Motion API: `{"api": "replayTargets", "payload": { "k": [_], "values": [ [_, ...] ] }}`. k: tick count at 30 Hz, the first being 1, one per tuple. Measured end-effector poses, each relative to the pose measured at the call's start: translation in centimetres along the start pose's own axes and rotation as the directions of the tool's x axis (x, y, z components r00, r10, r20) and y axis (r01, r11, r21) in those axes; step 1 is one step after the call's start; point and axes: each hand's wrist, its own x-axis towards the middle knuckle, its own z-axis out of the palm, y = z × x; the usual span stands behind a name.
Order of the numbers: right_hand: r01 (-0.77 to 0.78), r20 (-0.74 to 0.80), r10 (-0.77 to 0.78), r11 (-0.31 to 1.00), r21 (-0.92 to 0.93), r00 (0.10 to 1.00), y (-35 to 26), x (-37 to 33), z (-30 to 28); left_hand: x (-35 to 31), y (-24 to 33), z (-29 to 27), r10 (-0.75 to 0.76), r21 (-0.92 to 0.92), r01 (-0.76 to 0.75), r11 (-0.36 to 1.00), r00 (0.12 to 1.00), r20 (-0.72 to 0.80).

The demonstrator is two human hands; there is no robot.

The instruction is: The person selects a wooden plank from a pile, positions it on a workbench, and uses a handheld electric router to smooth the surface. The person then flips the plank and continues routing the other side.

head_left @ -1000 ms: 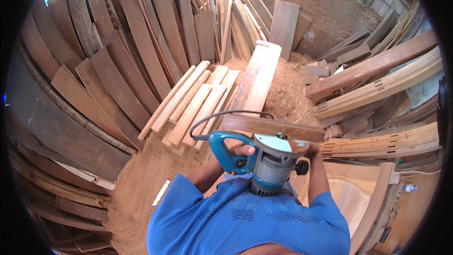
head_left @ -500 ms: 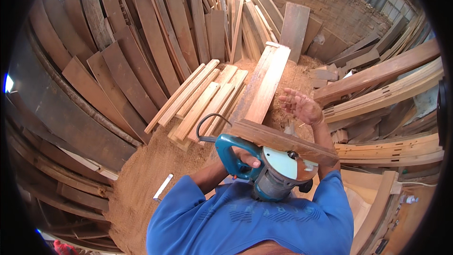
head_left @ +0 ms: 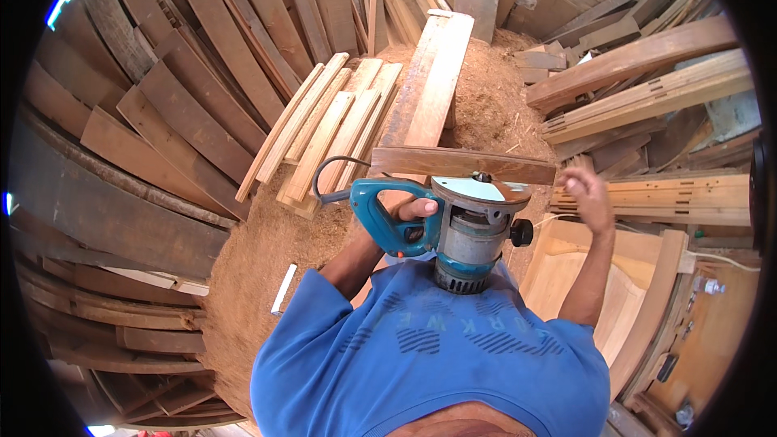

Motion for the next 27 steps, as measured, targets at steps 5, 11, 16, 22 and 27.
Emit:
{"api": "replayTargets", "payload": {
  "k": [5, 11, 16, 22, 27],
  "values": [
    [0.179, -0.121, -0.176, 0.984, 0.014, 0.977, -6.4, -1.3, -0.7, 0.6, 0.4, 0.0, 0.050, 0.255, -0.063, 0.965, 0.997, 0.058],
    [0.323, 0.125, -0.307, 0.935, -0.144, 0.943, -10.7, 0.4, 3.5, 0.7, -1.2, -0.9, -0.008, 0.434, -0.031, 0.900, 0.996, 0.088],
    [0.269, 0.421, -0.194, 0.955, -0.124, 0.886, -11.5, 3.8, 5.7, -0.4, 1.8, 0.5, -0.160, 0.405, 0.113, 0.907, 0.983, 0.084],
    [0.282, 0.567, -0.121, 0.937, -0.205, 0.815, -12.1, 5.5, 8.7, -0.8, -1.7, -1.5, -0.028, 0.434, -0.029, 0.901, 0.992, 0.124],
    [0.299, 0.606, -0.155, 0.943, -0.145, 0.781, -12.0, 6.3, 9.5, -2.5, 2.7, 0.0, -0.289, 0.318, 0.244, 0.916, 0.952, 0.104]
  ]
}}
